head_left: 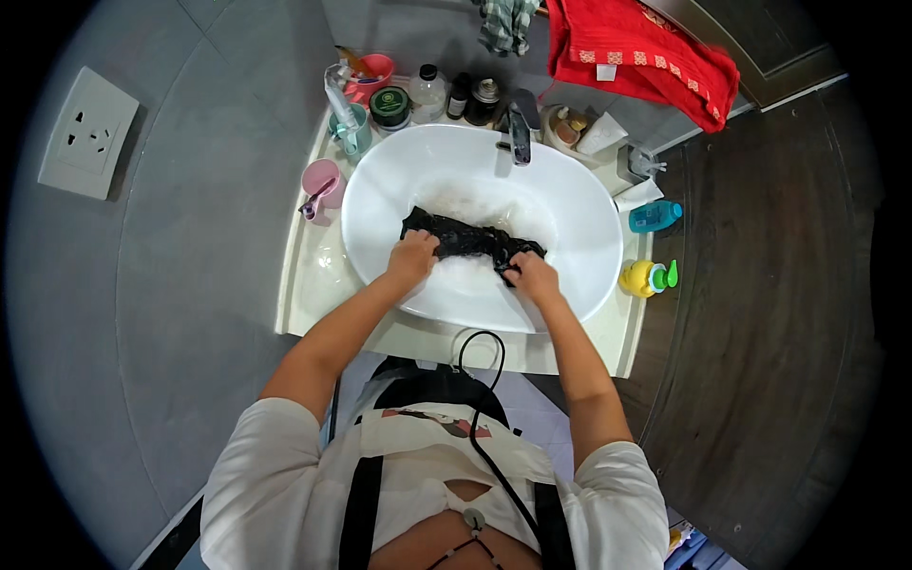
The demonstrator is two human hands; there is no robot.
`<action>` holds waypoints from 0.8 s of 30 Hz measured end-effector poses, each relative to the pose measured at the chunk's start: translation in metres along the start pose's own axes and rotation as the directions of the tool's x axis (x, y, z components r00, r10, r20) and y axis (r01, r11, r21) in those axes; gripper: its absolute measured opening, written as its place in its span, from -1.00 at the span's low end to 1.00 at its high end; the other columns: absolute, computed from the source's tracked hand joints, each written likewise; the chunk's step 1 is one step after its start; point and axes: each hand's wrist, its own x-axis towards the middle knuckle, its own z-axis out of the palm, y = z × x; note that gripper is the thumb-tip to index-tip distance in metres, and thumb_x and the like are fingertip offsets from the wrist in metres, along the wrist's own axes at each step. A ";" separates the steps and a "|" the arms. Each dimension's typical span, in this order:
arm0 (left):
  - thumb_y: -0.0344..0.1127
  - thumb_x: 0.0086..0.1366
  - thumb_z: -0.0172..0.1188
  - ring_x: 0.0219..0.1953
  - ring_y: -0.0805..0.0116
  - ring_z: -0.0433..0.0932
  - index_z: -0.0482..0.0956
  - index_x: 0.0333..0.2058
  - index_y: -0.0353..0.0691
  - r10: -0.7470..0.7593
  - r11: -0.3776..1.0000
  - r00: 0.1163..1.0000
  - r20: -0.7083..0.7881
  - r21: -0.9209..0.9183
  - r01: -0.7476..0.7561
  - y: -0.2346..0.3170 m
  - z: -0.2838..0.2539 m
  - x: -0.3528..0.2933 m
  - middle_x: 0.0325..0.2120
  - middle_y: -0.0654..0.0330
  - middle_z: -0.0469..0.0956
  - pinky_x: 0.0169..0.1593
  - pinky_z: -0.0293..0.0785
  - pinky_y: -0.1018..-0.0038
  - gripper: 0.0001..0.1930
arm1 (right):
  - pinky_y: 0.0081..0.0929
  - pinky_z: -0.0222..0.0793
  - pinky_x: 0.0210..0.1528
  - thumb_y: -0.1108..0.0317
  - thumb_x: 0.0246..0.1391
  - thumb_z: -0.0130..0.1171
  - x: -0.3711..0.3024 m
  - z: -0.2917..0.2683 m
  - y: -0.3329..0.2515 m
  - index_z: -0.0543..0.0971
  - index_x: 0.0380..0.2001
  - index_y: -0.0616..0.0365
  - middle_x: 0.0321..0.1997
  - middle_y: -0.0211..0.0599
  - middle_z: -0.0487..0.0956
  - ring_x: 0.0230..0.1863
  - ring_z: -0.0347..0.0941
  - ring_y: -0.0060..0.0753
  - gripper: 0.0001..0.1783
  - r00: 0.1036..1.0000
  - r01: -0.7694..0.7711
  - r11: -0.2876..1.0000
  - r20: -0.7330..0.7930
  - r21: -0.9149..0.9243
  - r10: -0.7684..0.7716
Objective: The person washes a black garment by hand in a sink filled with water, scrubbing different sections of the fabric and wringing it out repeatedly.
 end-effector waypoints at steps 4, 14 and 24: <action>-0.33 -0.07 0.17 -0.18 0.22 0.32 0.43 -0.37 -0.15 0.027 0.943 0.998 0.059 0.330 -0.044 0.005 0.012 0.004 -0.36 0.23 0.37 -0.20 0.29 0.29 -0.77 | -0.32 0.34 -0.25 0.23 -0.19 0.15 -0.009 0.037 0.005 0.50 -0.38 -0.03 -0.34 -0.25 0.46 -0.25 0.41 -0.19 -0.77 0.981 -0.045 0.994 -0.194 -0.103 0.024; -0.41 0.05 0.04 -0.49 0.46 0.41 0.45 -0.43 -0.23 -0.227 0.816 0.974 0.011 -0.544 0.197 -0.030 -0.039 0.022 -0.57 0.28 0.45 -0.38 0.31 0.52 -0.92 | -0.65 0.24 -0.38 0.41 -0.06 0.02 0.007 -0.020 0.085 0.48 -0.37 0.17 -0.53 -0.50 0.43 -0.47 0.31 -0.62 -0.86 0.983 -0.004 0.616 -0.109 0.788 0.147; -0.35 0.14 -0.04 -0.47 0.61 0.31 0.42 -0.37 -0.25 -0.304 0.413 0.946 0.115 -0.878 0.240 -0.016 -0.055 0.058 -0.55 0.36 0.38 -0.36 0.24 0.67 -0.87 | -0.76 0.11 -0.66 0.20 0.02 -0.05 0.034 -0.062 0.066 0.40 -0.21 -0.08 -0.54 -0.61 0.37 -0.60 0.23 -0.75 -0.76 0.910 -0.211 0.191 0.121 0.959 0.397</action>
